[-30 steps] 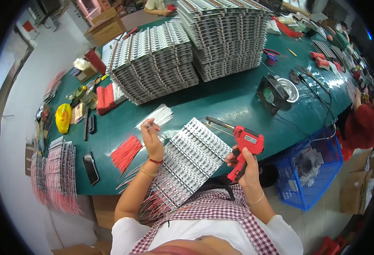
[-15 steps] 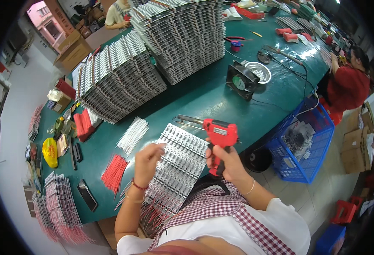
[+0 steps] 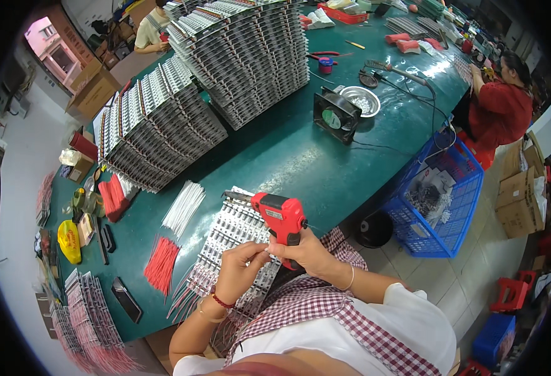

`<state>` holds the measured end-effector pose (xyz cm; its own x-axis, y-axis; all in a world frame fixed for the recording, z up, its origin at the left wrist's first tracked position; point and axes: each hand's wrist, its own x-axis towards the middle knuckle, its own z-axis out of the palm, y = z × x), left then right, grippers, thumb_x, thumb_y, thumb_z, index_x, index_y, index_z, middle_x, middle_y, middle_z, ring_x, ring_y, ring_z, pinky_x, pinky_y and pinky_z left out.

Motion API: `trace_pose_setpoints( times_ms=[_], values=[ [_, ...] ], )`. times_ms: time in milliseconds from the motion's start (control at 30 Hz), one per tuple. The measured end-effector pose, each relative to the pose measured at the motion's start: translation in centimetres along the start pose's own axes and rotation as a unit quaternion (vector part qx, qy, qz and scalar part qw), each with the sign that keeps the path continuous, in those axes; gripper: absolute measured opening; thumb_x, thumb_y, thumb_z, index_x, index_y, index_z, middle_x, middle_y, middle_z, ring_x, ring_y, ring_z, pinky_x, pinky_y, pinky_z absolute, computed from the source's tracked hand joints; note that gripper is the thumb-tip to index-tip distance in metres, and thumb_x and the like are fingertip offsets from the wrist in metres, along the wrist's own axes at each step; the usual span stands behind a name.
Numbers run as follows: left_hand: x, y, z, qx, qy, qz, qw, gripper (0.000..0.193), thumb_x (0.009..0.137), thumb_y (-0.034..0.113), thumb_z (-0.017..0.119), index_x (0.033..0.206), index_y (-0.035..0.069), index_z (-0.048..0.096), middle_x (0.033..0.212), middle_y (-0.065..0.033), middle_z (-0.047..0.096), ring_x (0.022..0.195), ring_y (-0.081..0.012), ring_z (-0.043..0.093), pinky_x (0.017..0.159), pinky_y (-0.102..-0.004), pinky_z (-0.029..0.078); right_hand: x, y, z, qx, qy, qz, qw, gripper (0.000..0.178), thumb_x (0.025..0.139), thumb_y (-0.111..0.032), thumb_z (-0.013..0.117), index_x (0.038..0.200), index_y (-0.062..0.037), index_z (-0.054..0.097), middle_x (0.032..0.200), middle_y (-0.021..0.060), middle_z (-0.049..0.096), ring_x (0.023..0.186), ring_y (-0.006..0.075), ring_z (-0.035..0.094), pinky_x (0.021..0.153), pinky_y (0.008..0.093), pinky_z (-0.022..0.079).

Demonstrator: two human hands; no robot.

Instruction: The person uses a soldering iron to attach red and white wires to a grid-like circuit board. They repeatedly pick up wires, position them on the board, and apply the soldering iron to secure them in place.

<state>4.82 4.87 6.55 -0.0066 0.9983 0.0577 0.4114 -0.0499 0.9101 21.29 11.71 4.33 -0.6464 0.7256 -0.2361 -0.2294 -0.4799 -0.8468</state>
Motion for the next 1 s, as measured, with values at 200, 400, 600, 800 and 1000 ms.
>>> trace_pose_setpoints(
  times_ms=[200,400,600,800,1000],
  values=[
    [-0.1,0.2,-0.1,0.016,-0.007,-0.014,1.000,0.011,0.084,0.006,0.063,0.091,-0.001,0.067,0.074,-0.0131,0.064,0.063,-0.0248,0.063,0.057,-0.0316,0.047,-0.2,-0.3,0.2,-0.020,-0.004,-0.003,1.000,0.019,0.081,-0.016,0.073,0.087,-0.0056,0.059,0.074,-0.0027,0.054,0.063,0.0055,0.050,0.058,0.0216,0.040],
    [-0.1,0.1,0.2,0.034,0.007,-0.005,0.999,0.011,0.082,0.006,0.065,0.091,-0.001,0.068,0.076,-0.0148,0.066,0.063,-0.0255,0.064,0.057,-0.0324,0.048,0.1,0.4,-0.5,-0.005,-0.016,-0.005,1.000,0.021,0.082,-0.019,0.072,0.089,-0.0056,0.059,0.074,-0.0027,0.055,0.063,0.0056,0.049,0.057,0.0221,0.040],
    [-0.3,-0.3,0.4,-0.010,0.016,-0.045,0.999,0.013,0.081,0.006,0.067,0.092,0.000,0.070,0.080,-0.0165,0.068,0.067,-0.0244,0.068,0.059,-0.0306,0.051,0.2,0.7,-0.5,-0.010,-0.015,-0.001,1.000,0.023,0.083,-0.022,0.072,0.089,-0.0051,0.059,0.074,-0.0019,0.055,0.066,0.0064,0.051,0.059,0.0224,0.041],
    [0.0,0.3,0.4,0.005,0.008,-0.042,0.999,0.013,0.081,0.006,0.067,0.092,0.000,0.070,0.080,-0.0162,0.069,0.068,-0.0239,0.068,0.059,-0.0302,0.051,0.1,0.6,-0.8,-0.022,-0.020,-0.004,1.000,0.026,0.082,-0.026,0.073,0.089,-0.0055,0.059,0.075,-0.0016,0.055,0.067,0.0063,0.051,0.060,0.0221,0.041],
    [-0.2,-0.1,0.8,0.036,0.045,-0.082,0.995,0.013,0.081,0.008,0.067,0.089,-0.001,0.069,0.080,-0.0173,0.068,0.066,-0.0259,0.068,0.059,-0.0314,0.051,-0.5,0.3,-0.2,-0.153,0.020,-0.103,0.983,0.021,0.081,-0.014,0.072,0.092,-0.0036,0.058,0.079,-0.0005,0.059,0.073,0.0083,0.055,0.067,0.0250,0.046]
  ],
)
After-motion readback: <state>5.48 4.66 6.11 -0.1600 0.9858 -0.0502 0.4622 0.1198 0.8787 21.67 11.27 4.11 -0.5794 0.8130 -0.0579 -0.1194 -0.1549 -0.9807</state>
